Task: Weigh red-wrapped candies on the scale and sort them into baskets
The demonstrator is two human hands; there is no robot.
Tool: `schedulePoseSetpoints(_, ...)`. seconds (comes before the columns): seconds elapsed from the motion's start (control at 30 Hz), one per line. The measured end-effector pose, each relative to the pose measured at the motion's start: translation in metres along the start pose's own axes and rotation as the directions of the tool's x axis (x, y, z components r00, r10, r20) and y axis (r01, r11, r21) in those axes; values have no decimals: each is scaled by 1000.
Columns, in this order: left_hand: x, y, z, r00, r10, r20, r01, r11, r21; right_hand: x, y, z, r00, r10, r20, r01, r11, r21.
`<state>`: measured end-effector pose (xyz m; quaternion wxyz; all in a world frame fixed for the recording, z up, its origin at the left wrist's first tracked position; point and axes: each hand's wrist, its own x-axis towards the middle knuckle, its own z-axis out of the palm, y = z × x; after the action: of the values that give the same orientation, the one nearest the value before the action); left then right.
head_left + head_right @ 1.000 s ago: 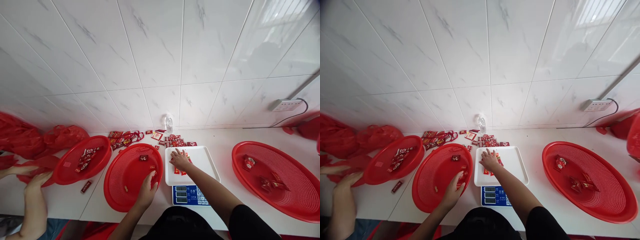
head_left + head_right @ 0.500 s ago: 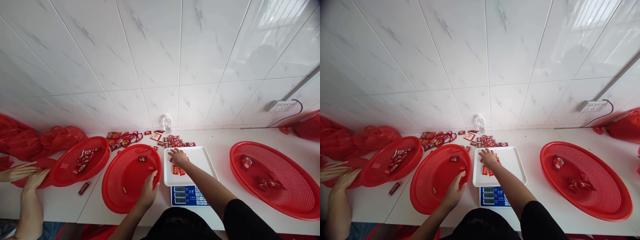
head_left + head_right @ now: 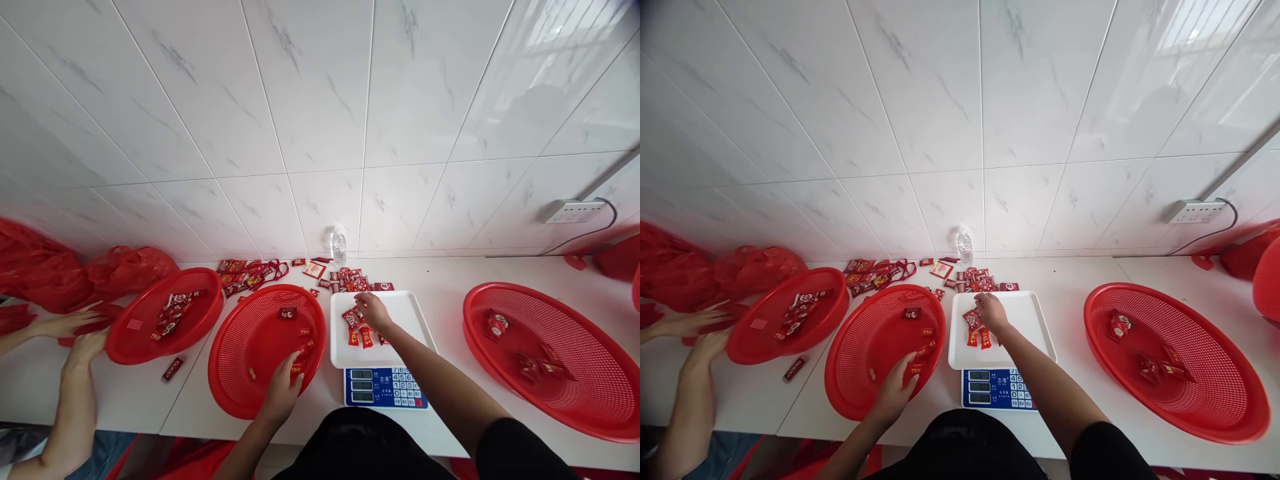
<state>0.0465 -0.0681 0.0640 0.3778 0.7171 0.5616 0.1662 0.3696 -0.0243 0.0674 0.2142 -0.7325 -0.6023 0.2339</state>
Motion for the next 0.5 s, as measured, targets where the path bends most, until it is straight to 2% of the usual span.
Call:
schedulePoseSetpoints(0.23, 13, 11, 7, 999, 26, 34, -27, 999, 19, -48, 28, -1, 996, 93, -16, -89, 979, 181)
schedulePoseSetpoints(0.5, 23, 4, 15, 998, 50, 47, -49, 999, -10, -84, 45, 0, 976, 178, -123, -148, 964, 221)
